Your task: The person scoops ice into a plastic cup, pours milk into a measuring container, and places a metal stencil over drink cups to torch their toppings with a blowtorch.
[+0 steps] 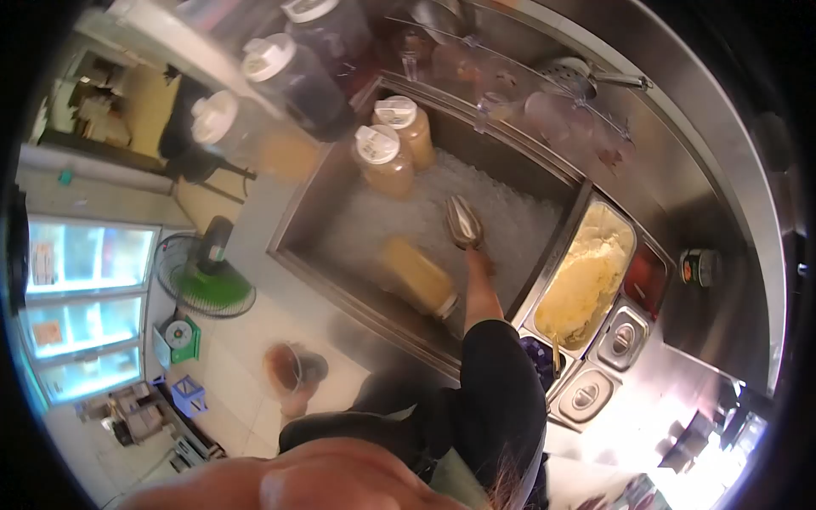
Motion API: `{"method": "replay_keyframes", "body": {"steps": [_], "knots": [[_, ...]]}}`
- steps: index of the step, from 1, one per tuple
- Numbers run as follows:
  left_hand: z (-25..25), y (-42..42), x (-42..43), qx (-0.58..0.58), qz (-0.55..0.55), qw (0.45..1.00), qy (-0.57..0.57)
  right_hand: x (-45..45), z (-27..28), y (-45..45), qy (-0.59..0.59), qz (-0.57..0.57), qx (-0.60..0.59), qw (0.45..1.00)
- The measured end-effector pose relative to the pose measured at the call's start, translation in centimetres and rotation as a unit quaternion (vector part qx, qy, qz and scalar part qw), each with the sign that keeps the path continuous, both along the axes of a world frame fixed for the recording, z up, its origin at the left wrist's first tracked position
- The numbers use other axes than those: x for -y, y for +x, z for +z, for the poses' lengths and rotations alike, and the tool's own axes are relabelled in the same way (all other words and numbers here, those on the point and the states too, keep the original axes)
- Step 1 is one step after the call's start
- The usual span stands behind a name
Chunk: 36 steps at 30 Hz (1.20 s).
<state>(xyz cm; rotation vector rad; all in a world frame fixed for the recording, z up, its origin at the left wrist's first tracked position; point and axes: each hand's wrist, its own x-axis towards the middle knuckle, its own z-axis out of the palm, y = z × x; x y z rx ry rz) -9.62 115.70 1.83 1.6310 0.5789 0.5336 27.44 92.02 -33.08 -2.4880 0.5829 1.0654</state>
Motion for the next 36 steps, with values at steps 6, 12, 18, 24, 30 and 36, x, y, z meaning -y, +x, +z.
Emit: {"method": "replay_keyframes", "body": {"steps": [6, 12, 18, 24, 30, 36], "knots": [[1.1, 9.0, -6.0, 0.014, -0.076, 0.997, 0.03, 0.4, 5.4, -3.1, 0.123, -0.168, -0.109, 0.972], [-3.9, 11.6, -10.7, -0.031, -0.189, 0.982, 0.003, -8.1, 6.0, 4.3, 0.084, -0.198, 0.165, 0.962], [-4.3, 16.4, -12.6, -0.013, -0.329, 0.944, -0.023, -8.4, -0.8, 4.3, 0.086, -0.236, 0.267, 0.93], [-6.0, 26.5, -10.9, -0.034, -0.371, 0.927, 0.052, -3.2, 8.6, -0.9, 0.065, -0.188, 0.367, 0.909], [-14.2, 33.2, -6.8, -0.003, -0.405, 0.905, 0.129, 1.5, 25.1, -4.6, 0.023, -0.047, 0.312, 0.949], [-14.1, 34.7, -4.0, 0.032, -0.475, 0.875, 0.089, 0.7, 35.7, -5.8, -0.056, 0.112, 0.199, 0.972]]}}
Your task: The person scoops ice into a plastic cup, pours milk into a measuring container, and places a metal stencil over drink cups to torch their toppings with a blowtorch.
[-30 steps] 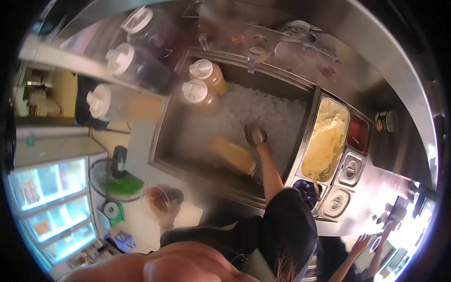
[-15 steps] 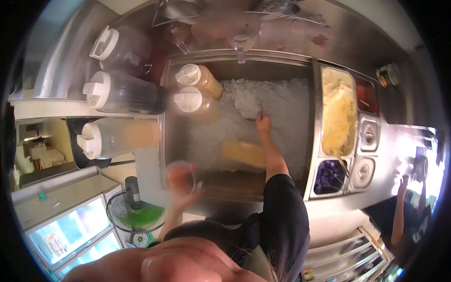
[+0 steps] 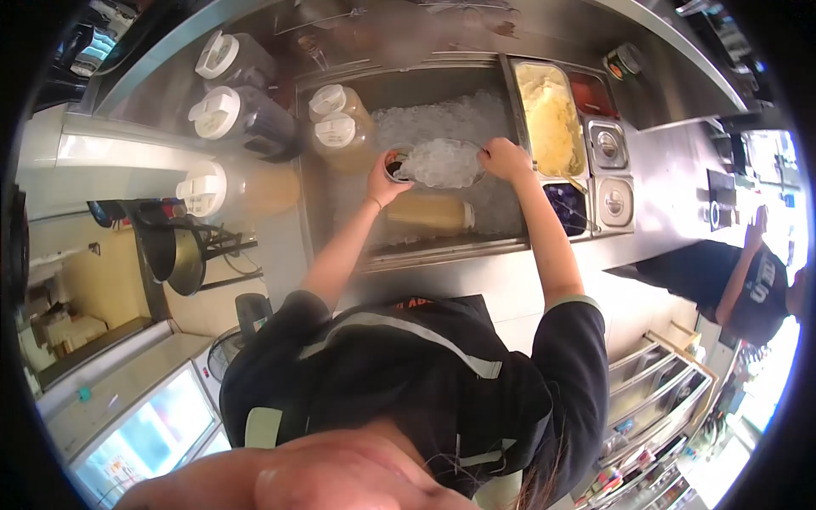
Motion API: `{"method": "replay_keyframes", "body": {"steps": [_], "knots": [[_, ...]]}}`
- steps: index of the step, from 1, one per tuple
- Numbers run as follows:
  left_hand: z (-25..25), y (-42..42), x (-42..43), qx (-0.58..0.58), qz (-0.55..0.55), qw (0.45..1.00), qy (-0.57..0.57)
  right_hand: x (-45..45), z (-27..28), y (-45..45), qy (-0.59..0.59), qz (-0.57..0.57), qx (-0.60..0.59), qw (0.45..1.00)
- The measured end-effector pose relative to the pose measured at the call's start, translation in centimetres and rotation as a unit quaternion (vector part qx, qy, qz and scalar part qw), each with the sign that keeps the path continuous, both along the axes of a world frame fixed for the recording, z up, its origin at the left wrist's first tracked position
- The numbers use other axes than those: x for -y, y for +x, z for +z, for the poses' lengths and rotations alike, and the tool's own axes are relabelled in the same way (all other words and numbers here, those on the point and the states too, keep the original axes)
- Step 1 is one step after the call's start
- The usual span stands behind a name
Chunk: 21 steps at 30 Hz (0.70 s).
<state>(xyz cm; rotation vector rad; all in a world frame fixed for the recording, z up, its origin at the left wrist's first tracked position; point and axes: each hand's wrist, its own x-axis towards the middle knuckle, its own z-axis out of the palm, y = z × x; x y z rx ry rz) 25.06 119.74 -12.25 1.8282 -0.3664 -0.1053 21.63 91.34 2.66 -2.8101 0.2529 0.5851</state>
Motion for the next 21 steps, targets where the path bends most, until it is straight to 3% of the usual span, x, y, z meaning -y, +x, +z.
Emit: {"method": "replay_keyframes", "body": {"steps": [13, 16, 21], "knots": [[-1.0, 0.1, -0.5, -0.01, -0.053, 0.998, 0.014, 1.0, 3.0, -4.3, -0.044, -0.06, 0.014, 0.997], [-3.4, 0.4, -0.3, 0.01, 0.035, 0.999, 0.002, 1.5, 3.4, -5.4, -0.033, -0.095, 0.009, 0.995], [-2.8, 2.0, -0.2, 0.046, 0.059, 0.997, 0.013, 1.3, 0.9, -6.4, 0.056, -0.197, -0.018, 0.979]]}}
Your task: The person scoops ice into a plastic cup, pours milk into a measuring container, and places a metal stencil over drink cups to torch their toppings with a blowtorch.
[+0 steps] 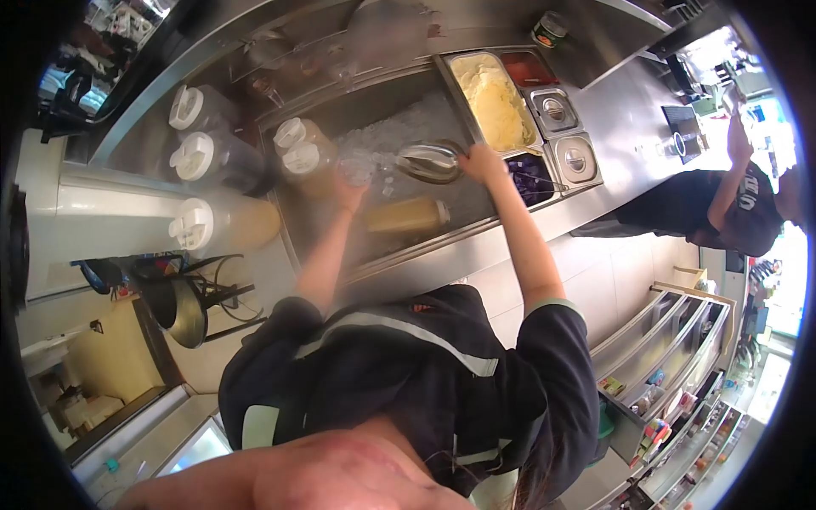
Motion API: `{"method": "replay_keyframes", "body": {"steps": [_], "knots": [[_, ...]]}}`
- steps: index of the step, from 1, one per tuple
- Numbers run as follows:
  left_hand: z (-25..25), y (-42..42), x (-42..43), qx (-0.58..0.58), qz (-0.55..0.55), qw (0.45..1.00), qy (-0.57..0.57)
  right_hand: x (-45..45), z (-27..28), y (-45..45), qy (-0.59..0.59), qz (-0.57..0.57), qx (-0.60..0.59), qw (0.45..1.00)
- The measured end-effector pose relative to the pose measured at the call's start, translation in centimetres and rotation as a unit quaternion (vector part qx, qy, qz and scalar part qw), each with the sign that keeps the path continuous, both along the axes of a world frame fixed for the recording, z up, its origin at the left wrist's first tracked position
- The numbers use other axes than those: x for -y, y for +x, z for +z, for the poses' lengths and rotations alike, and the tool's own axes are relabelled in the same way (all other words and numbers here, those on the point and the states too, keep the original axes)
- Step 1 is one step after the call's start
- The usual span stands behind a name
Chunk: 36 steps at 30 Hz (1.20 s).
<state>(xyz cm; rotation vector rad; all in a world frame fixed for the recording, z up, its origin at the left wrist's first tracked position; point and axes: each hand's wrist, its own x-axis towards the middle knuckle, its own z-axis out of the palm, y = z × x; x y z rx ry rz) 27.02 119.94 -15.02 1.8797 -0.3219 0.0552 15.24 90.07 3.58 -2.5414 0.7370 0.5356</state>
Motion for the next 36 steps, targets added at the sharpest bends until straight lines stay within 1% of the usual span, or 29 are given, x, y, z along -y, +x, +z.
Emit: {"method": "replay_keyframes", "body": {"steps": [3, 4, 6, 7, 10, 12, 14, 16, 19, 21, 22, 24, 25, 26, 27, 28, 31, 33, 34, 36], "knots": [[-0.5, 1.1, 0.5, 0.04, 0.036, 0.998, 0.04, -1.7, -2.6, -0.7, 0.05, 0.009, 0.044, 0.998], [-0.5, 1.7, 0.8, 0.056, 0.051, 0.996, 0.055, -1.9, -3.0, -1.5, 0.041, 0.023, 0.122, 0.991], [-0.2, 2.8, 1.3, 0.046, 0.068, 0.994, 0.079, -2.4, -3.5, -3.8, 0.02, 0.047, 0.276, 0.96], [-0.2, 2.9, 1.5, 0.04, 0.076, 0.992, 0.091, -2.1, -1.7, -5.3, 0.103, 0.016, 0.238, 0.966], [0.0, 3.7, 2.4, 0.09, 0.014, 0.988, 0.124, 0.0, 0.3, -11.3, 0.132, 0.012, 0.328, 0.935], [1.1, 3.1, 3.5, 0.073, 0.049, 0.986, 0.141, 2.2, 0.4, -16.6, 0.112, -0.012, 0.351, 0.93], [1.9, 2.5, 4.8, 0.071, 0.082, 0.982, 0.156, 4.3, 0.9, -22.7, 0.105, -0.081, 0.32, 0.938], [2.2, 1.5, 6.2, 0.079, 0.113, 0.976, 0.171, 6.8, 0.3, -28.8, 0.106, -0.175, 0.275, 0.94], [3.5, 0.6, 8.1, 0.071, 0.129, 0.968, 0.205, 11.5, -1.1, -37.4, 0.12, -0.25, 0.251, 0.928], [5.6, -1.0, 9.9, 0.072, 0.165, 0.967, 0.182, 15.0, -1.9, -42.6, 0.133, -0.296, 0.251, 0.912], [5.8, -1.9, 11.0, 0.072, 0.183, 0.966, 0.17, 17.0, -2.2, -45.2, 0.117, -0.294, 0.251, 0.915], [6.2, -2.9, 12.9, 0.088, 0.244, 0.944, 0.201, 20.9, -3.0, -49.0, 0.088, -0.293, 0.261, 0.916], [6.7, -3.3, 13.5, 0.099, 0.276, 0.931, 0.219, 22.9, -3.5, -50.8, 0.102, -0.316, 0.26, 0.907], [7.2, -3.7, 14.1, 0.071, 0.279, 0.924, 0.253, 24.8, -3.9, -52.3, 0.119, -0.338, 0.257, 0.897], [8.1, -4.3, 14.8, 0.042, 0.281, 0.914, 0.288, 26.9, -5.1, -53.9, 0.118, -0.328, 0.26, 0.9], [8.4, -5.1, 15.2, 0.009, 0.283, 0.903, 0.324, 28.3, -4.4, -54.4, 0.116, -0.315, 0.253, 0.907], [8.3, -6.5, 16.3, -0.026, 0.314, 0.889, 0.332, 31.0, -2.2, -54.5, 0.135, -0.351, 0.234, 0.897], [7.3, -7.0, 16.7, 0.036, 0.37, 0.881, 0.293, 33.5, -2.6, -54.3, 0.144, -0.344, 0.245, 0.895], [7.8, -7.0, 18.0, 0.068, 0.393, 0.876, 0.27, 35.1, -3.5, -54.3, 0.144, -0.344, 0.253, 0.893], [9.9, -7.9, 20.3, 0.044, 0.391, 0.896, 0.204, 37.4, -4.7, -53.1, 0.164, -0.345, 0.293, 0.877]]}}
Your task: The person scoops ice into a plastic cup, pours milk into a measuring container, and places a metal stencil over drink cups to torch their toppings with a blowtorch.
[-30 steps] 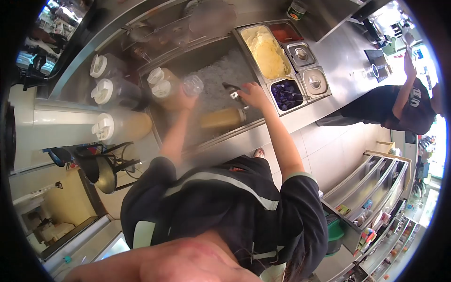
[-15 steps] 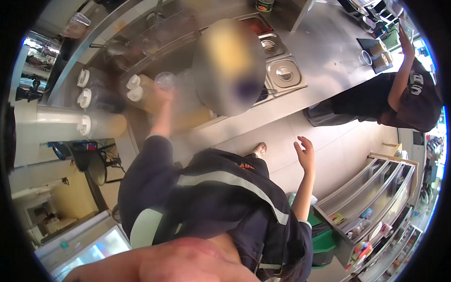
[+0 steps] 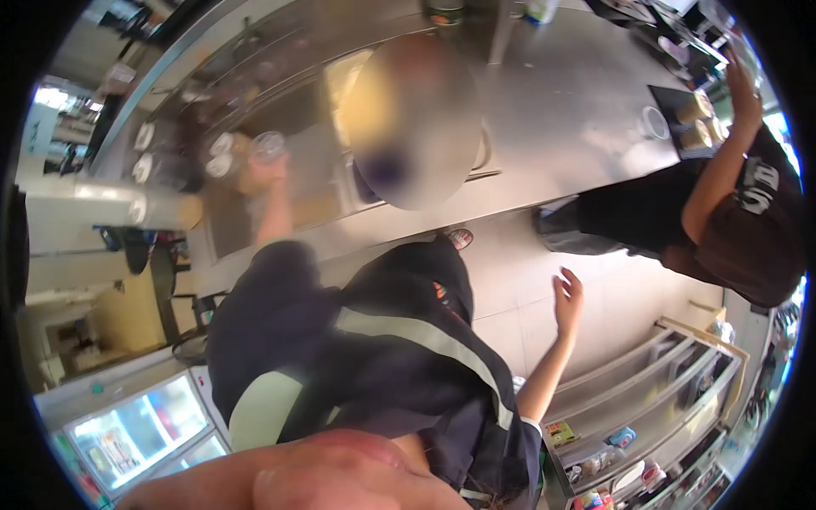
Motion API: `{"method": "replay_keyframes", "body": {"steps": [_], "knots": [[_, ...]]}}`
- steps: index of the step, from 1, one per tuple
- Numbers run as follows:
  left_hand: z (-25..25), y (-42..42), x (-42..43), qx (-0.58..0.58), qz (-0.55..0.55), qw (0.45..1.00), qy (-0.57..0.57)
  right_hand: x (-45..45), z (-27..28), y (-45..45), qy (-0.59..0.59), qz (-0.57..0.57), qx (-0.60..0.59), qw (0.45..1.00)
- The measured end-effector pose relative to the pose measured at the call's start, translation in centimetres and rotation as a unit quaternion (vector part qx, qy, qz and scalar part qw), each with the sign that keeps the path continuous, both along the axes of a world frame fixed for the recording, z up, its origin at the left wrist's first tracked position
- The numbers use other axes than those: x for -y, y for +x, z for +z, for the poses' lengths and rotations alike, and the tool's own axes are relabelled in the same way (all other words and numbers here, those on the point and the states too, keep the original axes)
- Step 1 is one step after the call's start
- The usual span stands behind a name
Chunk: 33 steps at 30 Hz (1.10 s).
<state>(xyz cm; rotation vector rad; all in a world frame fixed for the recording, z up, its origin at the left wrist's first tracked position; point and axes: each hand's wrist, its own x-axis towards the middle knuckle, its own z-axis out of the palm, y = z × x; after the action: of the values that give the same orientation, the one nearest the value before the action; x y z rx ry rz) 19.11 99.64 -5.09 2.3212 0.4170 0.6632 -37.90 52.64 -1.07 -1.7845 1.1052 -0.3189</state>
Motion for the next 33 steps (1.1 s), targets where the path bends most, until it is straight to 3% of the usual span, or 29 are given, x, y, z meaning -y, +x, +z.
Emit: {"method": "replay_keyframes", "body": {"steps": [2, 7, 11, 14, 16, 18, 19, 20, 22, 27, 30, 33], "knots": [[-0.4, -0.5, 2.8, 0.129, -0.085, 0.987, -0.053, 1.8, 1.1, 2.7, 0.005, 0.012, 0.012, 1.0], [3.6, -5.1, 17.1, 0.197, -0.202, 0.931, -0.23, 8.8, 3.1, 12.3, -0.001, 0.084, 0.142, 0.986], [6.4, -9.7, 29.7, 0.069, -0.352, 0.9, -0.248, 15.4, 5.8, 21.8, 0.017, 0.05, 0.201, 0.978], [3.9, -11.3, 38.6, 0.014, -0.479, 0.816, -0.323, 21.0, 6.5, 30.3, 0.005, 0.041, 0.229, 0.973], [4.2, -12.3, 43.8, -0.036, -0.522, 0.808, -0.269, 25.3, 5.4, 36.8, -0.048, 0.019, 0.268, 0.962], [3.3, -13.1, 47.5, -0.089, -0.543, 0.787, -0.28, 28.8, 6.2, 42.9, -0.032, -0.004, 0.26, 0.965], [3.0, -13.3, 48.9, -0.116, -0.545, 0.779, -0.285, 31.3, 5.7, 46.5, -0.115, -0.023, 0.19, 0.975], [2.9, -13.4, 49.8, -0.116, -0.552, 0.785, -0.257, 34.1, 4.1, 50.0, -0.197, -0.042, 0.119, 0.972], [2.6, -13.3, 51.1, -0.136, -0.553, 0.788, -0.233, 39.6, -0.5, 56.8, -0.357, 0.044, 0.196, 0.912], [-0.6, -13.4, 50.6, -0.101, -0.576, 0.721, -0.372, 43.2, -0.5, 63.3, -0.274, -0.047, 0.003, 0.961], [1.3, -12.9, 47.4, -0.075, -0.575, 0.777, -0.246, 44.9, -0.7, 65.5, -0.248, -0.072, -0.031, 0.966], [4.8, -13.1, 43.0, -0.115, -0.517, 0.836, -0.14, 45.1, -1.3, 65.6, -0.255, -0.091, 0.007, 0.963]]}}
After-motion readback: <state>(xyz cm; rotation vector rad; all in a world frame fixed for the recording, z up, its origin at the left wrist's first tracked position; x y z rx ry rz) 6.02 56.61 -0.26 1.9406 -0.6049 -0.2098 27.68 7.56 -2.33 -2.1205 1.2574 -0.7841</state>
